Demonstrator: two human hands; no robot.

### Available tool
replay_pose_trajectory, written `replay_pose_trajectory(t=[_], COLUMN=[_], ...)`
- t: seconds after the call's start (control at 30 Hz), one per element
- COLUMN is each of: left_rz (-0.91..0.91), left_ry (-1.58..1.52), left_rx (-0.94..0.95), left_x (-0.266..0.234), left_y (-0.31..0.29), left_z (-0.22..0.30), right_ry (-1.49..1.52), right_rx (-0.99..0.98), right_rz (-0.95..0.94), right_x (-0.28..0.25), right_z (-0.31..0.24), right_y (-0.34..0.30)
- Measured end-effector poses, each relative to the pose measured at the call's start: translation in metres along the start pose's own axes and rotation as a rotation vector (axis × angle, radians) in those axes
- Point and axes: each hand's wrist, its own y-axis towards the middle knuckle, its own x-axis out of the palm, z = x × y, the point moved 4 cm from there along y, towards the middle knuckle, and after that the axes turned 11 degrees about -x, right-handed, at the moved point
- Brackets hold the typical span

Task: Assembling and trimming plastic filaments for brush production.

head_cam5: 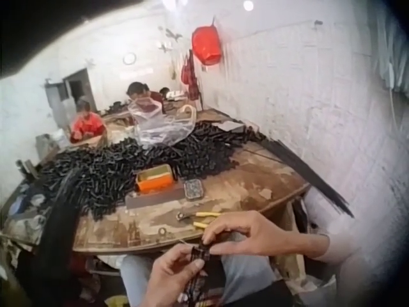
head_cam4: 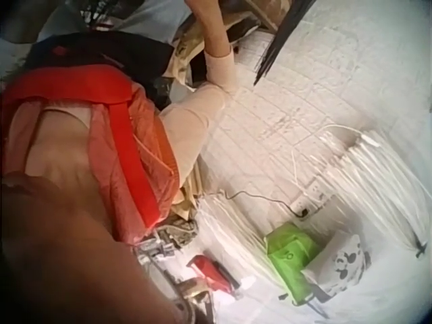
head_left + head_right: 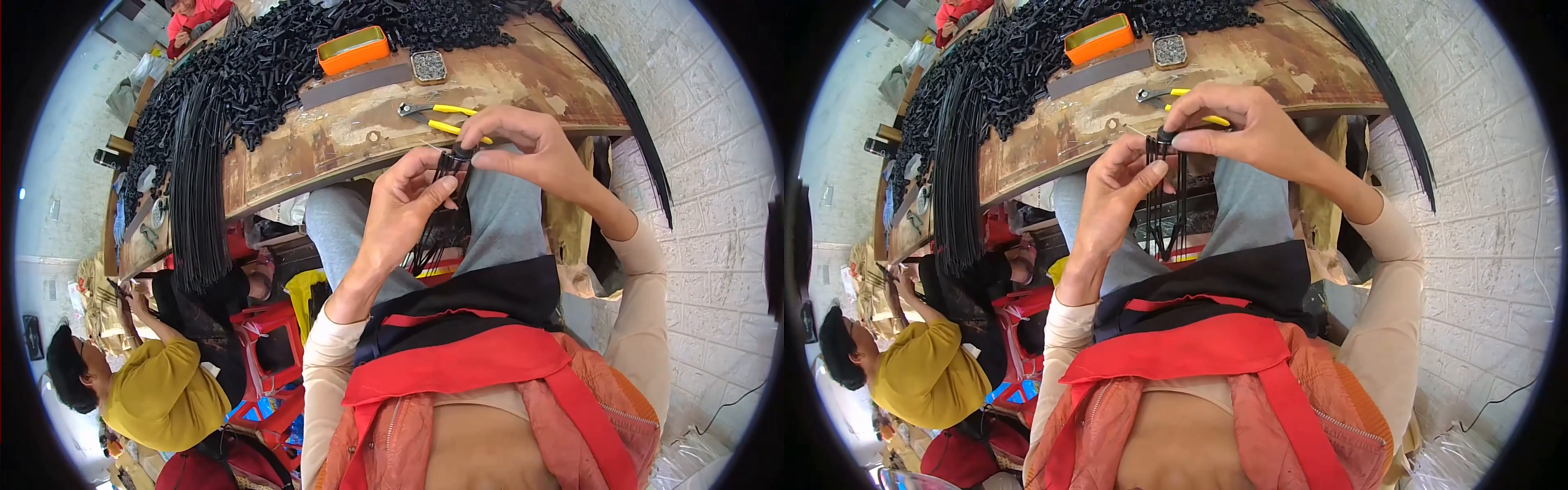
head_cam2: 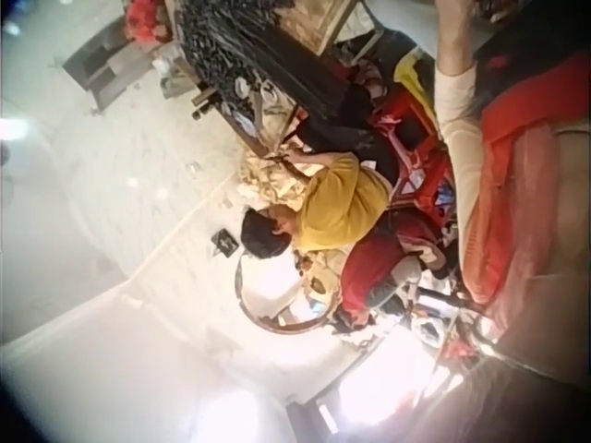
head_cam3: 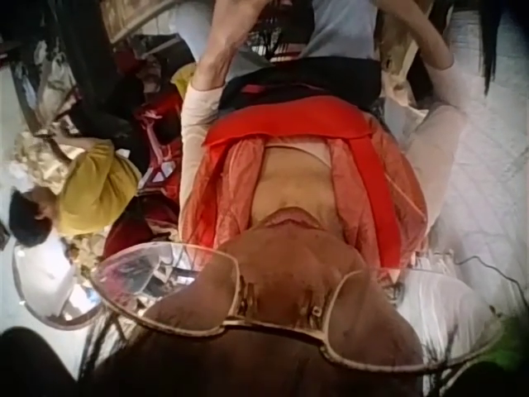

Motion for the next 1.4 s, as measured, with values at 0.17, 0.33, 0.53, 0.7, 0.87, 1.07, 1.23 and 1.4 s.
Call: replay_pose_trajectory(t=[0.17, 0.33, 0.53, 0.7, 0.87, 1.07, 1.23, 1.4], left_rz=[0.086, 0.118, 0.041, -0.081, -0.132, 0.54, 0.433, 0.492], left_ry=[-0.013, -0.174, -0.241, -0.314, -0.392, 0.404, 0.058, 0.077], left_rx=[0.044, 0.079, -0.039, -0.117, -0.189, 0.38, 0.283, 0.391], left_x=[0.013, 0.01, 0.003, 0.002, 0.001, 0.009, -0.029, -0.046], left_y=[0.001, 0.002, 0.003, 0.005, 0.006, -0.022, -0.023, -0.034], left_z=[-0.007, -0.006, -0.01, -0.014, -0.013, 0.01, 0.021, 0.051], right_ry=[-0.27, -0.158, -0.066, 0.139, 0.261, 0.069, 0.451, 0.162], right_rx=[-0.188, -0.17, -0.122, -0.125, -0.113, -0.102, -0.162, 0.172], right_rz=[0.085, 0.164, 0.138, 0.057, 0.032, 0.3, 0.629, 0.165], right_x=[0.002, 0.0, 0.0, -0.002, 0.002, 0.036, 0.066, 0.086], right_z=[0.004, 0.004, 0.004, 0.013, 0.02, 0.007, 0.014, 0.09], right_y=[-0.005, -0.007, -0.007, -0.004, 0.0, 0.009, 0.025, -0.002])
